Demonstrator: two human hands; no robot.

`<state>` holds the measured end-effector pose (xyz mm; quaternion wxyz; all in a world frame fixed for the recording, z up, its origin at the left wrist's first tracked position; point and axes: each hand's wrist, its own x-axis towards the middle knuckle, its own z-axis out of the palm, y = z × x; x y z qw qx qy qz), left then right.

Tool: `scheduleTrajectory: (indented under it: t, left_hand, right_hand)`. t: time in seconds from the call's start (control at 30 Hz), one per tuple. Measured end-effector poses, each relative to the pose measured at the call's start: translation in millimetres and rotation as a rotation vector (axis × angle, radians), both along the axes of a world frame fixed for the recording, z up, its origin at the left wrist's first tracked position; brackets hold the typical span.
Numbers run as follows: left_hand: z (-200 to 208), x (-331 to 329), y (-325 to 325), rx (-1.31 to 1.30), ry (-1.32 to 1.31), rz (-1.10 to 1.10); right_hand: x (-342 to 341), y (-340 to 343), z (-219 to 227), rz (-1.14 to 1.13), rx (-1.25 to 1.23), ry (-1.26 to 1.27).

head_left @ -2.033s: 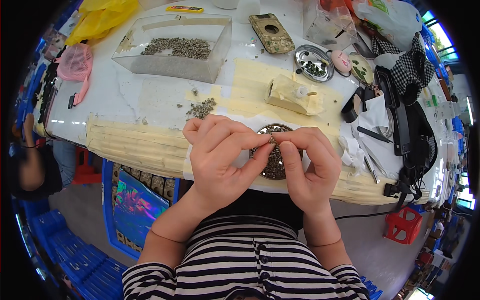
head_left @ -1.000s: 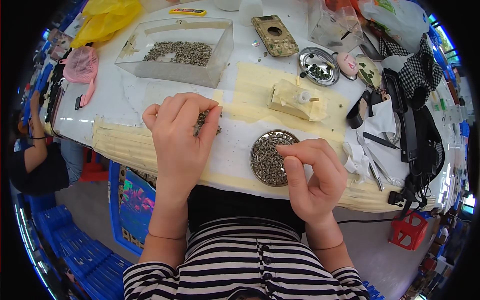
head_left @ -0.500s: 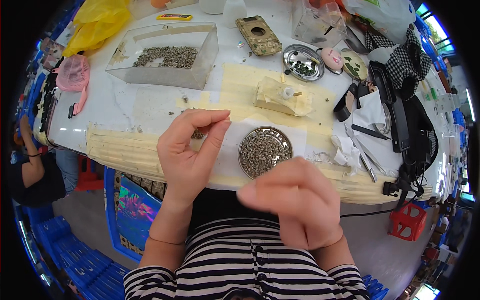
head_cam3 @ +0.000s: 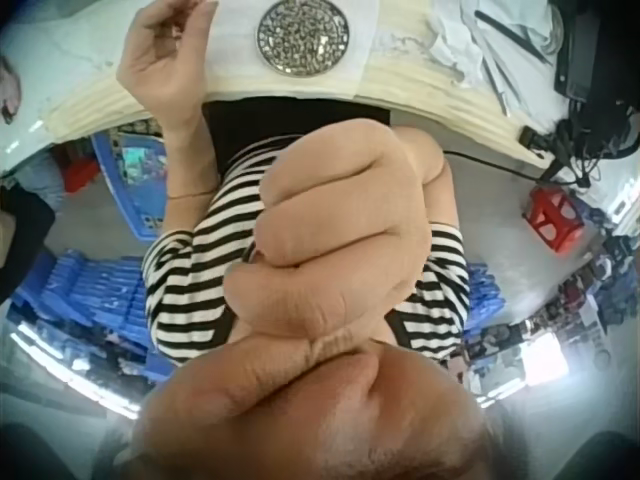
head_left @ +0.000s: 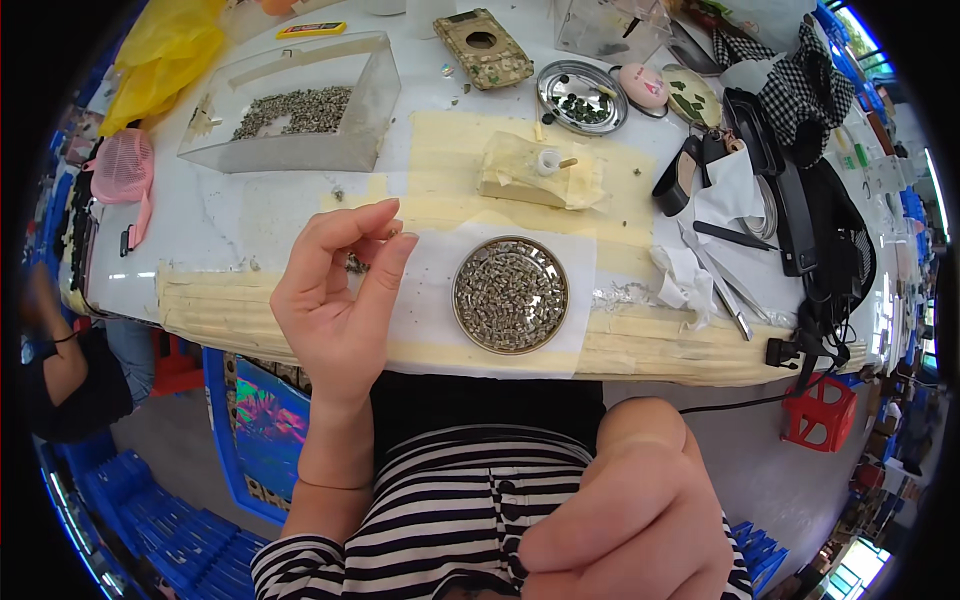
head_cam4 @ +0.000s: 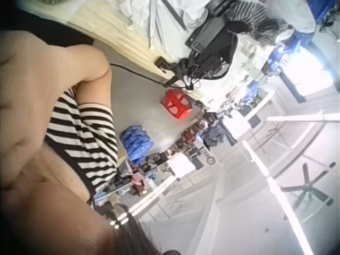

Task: Manually inserting small metal pins into holes in a circular toy component at a factory workbench.

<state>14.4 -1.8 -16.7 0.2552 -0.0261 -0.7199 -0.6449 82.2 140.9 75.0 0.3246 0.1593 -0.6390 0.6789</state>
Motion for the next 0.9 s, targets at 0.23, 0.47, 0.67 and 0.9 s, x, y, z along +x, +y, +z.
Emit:
scheduleTrajectory:
  t: [0.23,0.47,0.67,0.9]
  left_hand:
    - [-0.8,-0.6,-4.8,-0.071,0.073,-0.033]
    - [0.5,2.4,-5.1,0.209,-0.004,-0.171]
    - [2.2,11.5,1.6,0.53,-0.076,-0.393]
    - [-0.9,3.9,4.3,0.666,-0.104,-0.6]
  right_hand:
    - [-7.6,26.8,24.0,0.383,0.089,0.014]
    - [-30.8,11.4,1.3,0.492,0.034,0.395]
    - [-57.2,52.1,-22.8,0.544,0.603,0.16]
    - [-87.6,39.0,-60.4,0.142,0.613,0.163]
